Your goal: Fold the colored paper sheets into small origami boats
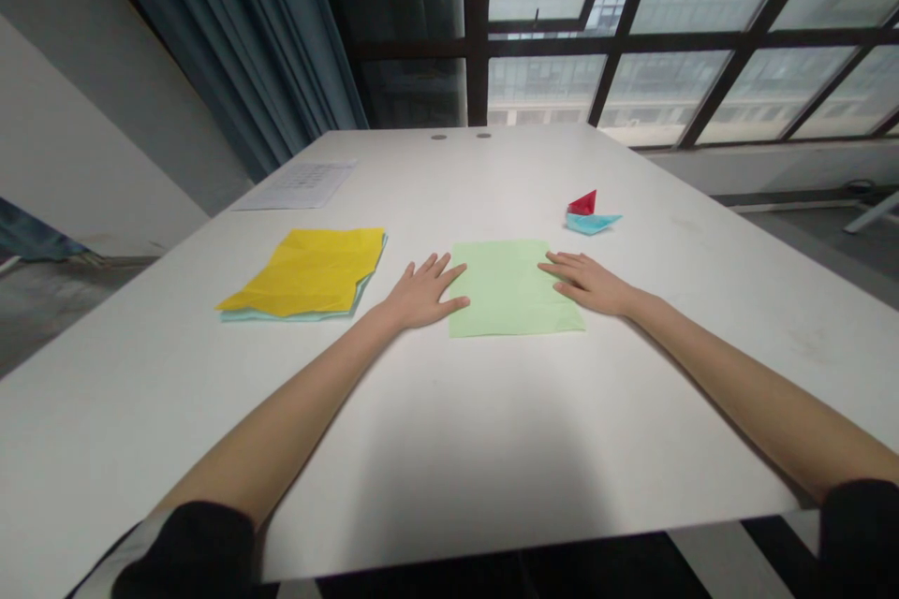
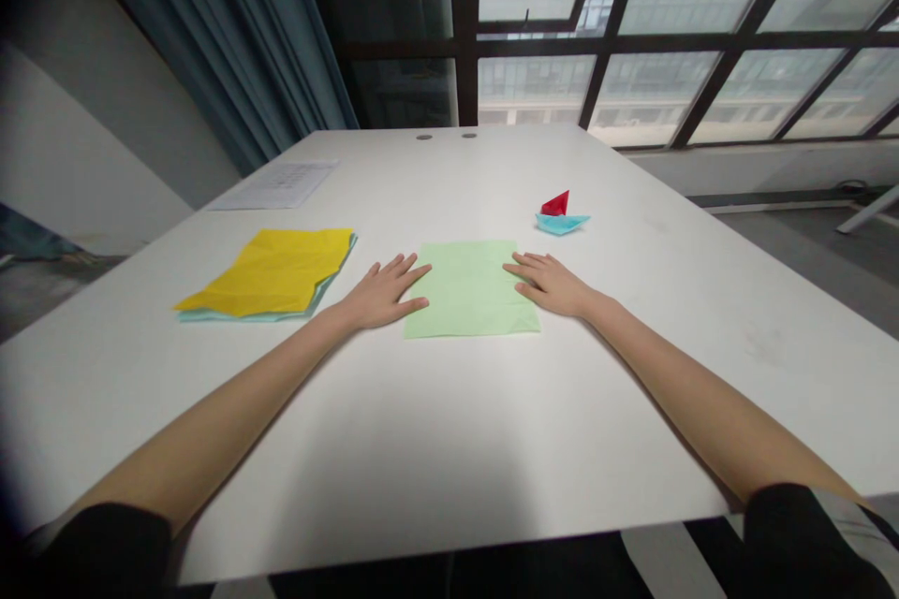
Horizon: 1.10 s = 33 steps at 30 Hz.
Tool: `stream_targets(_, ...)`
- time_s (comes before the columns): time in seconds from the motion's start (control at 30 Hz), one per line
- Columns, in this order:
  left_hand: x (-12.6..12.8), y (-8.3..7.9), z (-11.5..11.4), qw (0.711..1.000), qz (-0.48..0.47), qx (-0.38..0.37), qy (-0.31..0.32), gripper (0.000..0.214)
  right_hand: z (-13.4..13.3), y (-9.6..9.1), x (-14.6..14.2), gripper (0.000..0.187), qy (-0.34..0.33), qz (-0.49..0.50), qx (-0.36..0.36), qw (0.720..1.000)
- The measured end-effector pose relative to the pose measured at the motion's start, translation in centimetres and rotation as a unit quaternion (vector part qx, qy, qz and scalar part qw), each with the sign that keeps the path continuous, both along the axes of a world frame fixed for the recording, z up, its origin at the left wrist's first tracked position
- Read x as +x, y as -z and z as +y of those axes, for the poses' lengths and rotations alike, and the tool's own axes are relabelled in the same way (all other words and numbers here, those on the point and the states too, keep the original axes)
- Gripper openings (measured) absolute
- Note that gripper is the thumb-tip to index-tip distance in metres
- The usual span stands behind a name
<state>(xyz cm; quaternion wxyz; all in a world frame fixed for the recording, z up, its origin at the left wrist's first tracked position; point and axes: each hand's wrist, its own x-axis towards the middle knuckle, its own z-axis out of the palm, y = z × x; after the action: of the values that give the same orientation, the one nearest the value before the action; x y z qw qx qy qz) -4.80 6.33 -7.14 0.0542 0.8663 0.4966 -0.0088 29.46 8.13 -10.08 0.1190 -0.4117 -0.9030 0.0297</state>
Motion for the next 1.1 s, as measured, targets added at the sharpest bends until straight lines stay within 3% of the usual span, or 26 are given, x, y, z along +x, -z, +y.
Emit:
stream_targets(0.5, -0.1, 0.0, 0.0, 1.0, -0.013, 0.007, -0.001, 0.075, 0.2, 0.2, 0.2, 0.051, 0.003, 0.003, -0.009, 1.0)
stream_targets(0.67, -0.1, 0.7, 0.4, 0.998, -0.044, 0.011, -0.046, 0.076, 0.0, 0.1, 0.0, 0.051, 0.007, 0.002, -0.007, 1.0)
stream_targets(0.93, -0.2, 0.9, 0.6, 0.997, -0.048, 0.011, -0.056, 0.078, 0.0, 0.7, -0.3, 0.073, 0.103, 0.014, 0.037, 0.994)
stream_targets(1.1, -0.3, 0.9, 0.7, 0.996, -0.071, 0.017, -0.057, 0.07, 0.5, 1.1, -0.1, 0.067, 0.1, 0.037, 0.036, 0.994)
